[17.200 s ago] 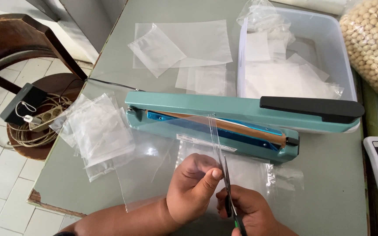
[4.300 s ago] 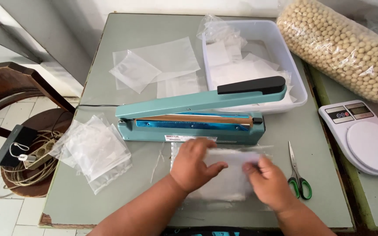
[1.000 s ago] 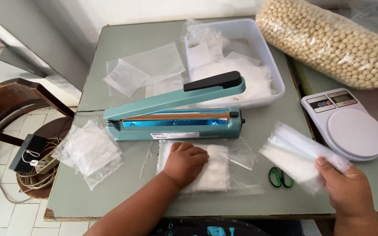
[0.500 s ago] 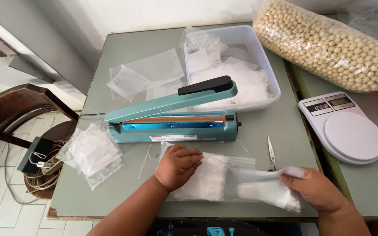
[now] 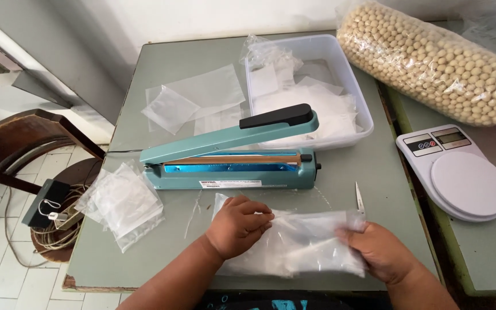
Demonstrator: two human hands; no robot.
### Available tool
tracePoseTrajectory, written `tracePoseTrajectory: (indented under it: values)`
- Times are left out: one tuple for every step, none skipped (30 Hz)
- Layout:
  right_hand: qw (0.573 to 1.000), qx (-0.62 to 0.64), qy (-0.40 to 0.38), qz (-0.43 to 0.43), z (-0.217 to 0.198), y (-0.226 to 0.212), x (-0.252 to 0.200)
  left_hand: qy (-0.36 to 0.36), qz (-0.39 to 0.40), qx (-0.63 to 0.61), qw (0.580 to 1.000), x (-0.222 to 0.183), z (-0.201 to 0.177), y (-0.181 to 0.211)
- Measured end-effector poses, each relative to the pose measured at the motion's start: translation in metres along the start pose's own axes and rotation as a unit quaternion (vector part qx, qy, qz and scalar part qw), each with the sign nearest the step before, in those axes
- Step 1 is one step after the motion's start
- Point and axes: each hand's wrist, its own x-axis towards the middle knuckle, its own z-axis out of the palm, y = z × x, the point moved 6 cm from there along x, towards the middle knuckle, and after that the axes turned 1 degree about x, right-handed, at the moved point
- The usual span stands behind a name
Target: Trimming and heat-sealing small plastic bags at a workstation for food packaging.
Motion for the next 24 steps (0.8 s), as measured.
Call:
tracePoseTrajectory:
  values:
    - [1.0, 0.0, -0.016, -0.001, 0.003, 0.004, 0.002, -0.001, 0.002, -0.007, 1.0, 0.001, 0.0, 0.001]
    - [1.0, -0.001, -0.031, -0.002, 0.006, 0.009, 0.003, -0.003, 0.004, -0.015, 1.0, 0.002, 0.0, 0.002]
    - [1.0, 0.0, -0.031, -0.001, 0.021, 0.0, -0.009, -0.003, 0.004, -0.016, 1.0, 0.002, 0.0, 0.003]
    - [1.0, -0.023, 0.005, 0.018, 0.031, -0.006, -0.021, -0.004, 0.002, -0.02, 1.0, 0.001, 0.001, 0.004]
    - [0.997, -0.046, 0.04, 0.036, 0.042, -0.013, -0.034, -0.005, -0.001, -0.025, 1.0, 0.001, 0.001, 0.004]
    - [0.997, -0.046, 0.041, 0.036, 0.042, -0.011, -0.031, -0.005, -0.001, -0.025, 1.0, 0.001, 0.001, 0.005]
    - [0.994, -0.096, 0.044, 0.029, 0.042, -0.011, -0.029, -0.014, -0.01, -0.02, 1.0, 0.001, 0.001, 0.005]
    - [0.988, -0.146, 0.048, 0.021, 0.043, -0.01, -0.026, -0.024, -0.019, -0.015, 0.999, 0.001, 0.001, 0.004]
    - [0.988, -0.147, 0.047, 0.02, 0.034, -0.004, -0.018, -0.022, -0.019, -0.015, 0.999, -0.003, -0.002, 0.001]
    - [0.995, -0.095, 0.029, 0.005, 0.028, 0.002, -0.011, -0.058, -0.055, 0.032, 0.996, -0.007, 0.0, -0.007]
    - [0.999, -0.043, 0.011, -0.008, 0.022, 0.007, -0.003, -0.095, -0.091, 0.077, 0.988, -0.014, 0.001, -0.014]
    - [0.999, -0.045, 0.01, -0.007, 0.01, 0.009, 0.001, -0.093, -0.093, 0.077, 0.988, -0.02, -0.006, -0.015]
    - [0.997, -0.077, -0.007, -0.02, 0.0, 0.009, 0.007, -0.099, -0.072, 0.081, 0.989, -0.027, -0.013, -0.013]
    - [0.993, -0.108, -0.023, -0.033, -0.009, 0.008, 0.012, -0.105, -0.051, 0.084, 0.99, -0.033, -0.019, -0.011]
    - [0.993, -0.109, -0.025, -0.033, -0.008, 0.001, 0.008, -0.105, -0.052, 0.085, 0.989, -0.041, -0.021, -0.011]
    - [0.996, -0.083, -0.025, -0.009, -0.007, -0.003, 0.004, -0.116, -0.03, 0.084, 0.989, -0.05, -0.022, -0.008]
    - [0.998, -0.058, -0.026, 0.015, -0.007, -0.008, 0.0, -0.127, -0.009, 0.081, 0.989, -0.06, -0.021, -0.004]
    - [0.998, -0.06, -0.027, 0.017, -0.008, -0.005, 0.003, -0.126, -0.012, 0.081, 0.989, -0.068, -0.02, -0.007]
    - [0.998, -0.052, -0.036, 0.018, -0.009, -0.003, 0.005, -0.104, -0.009, 0.093, 0.99, -0.075, -0.021, -0.009]
    - [0.998, -0.043, -0.044, 0.019, -0.01, 0.0, 0.008, -0.082, -0.006, 0.104, 0.991, -0.082, -0.022, -0.01]
    - [0.998, -0.044, -0.045, 0.02, -0.003, -0.002, 0.004, -0.082, -0.007, 0.104, 0.991, -0.086, -0.02, -0.012]
    - [0.997, -0.041, -0.047, 0.034, 0.004, -0.002, -0.001, -0.05, -0.006, 0.099, 0.994, -0.09, -0.022, -0.013]
    - [0.997, -0.038, -0.048, 0.049, 0.011, -0.002, -0.006, -0.019, -0.005, 0.094, 0.995, -0.094, -0.023, -0.014]
    - [0.997, -0.039, -0.048, 0.051, 0.012, 0.002, -0.005, -0.019, -0.006, 0.094, 0.995, -0.094, -0.022, -0.012]
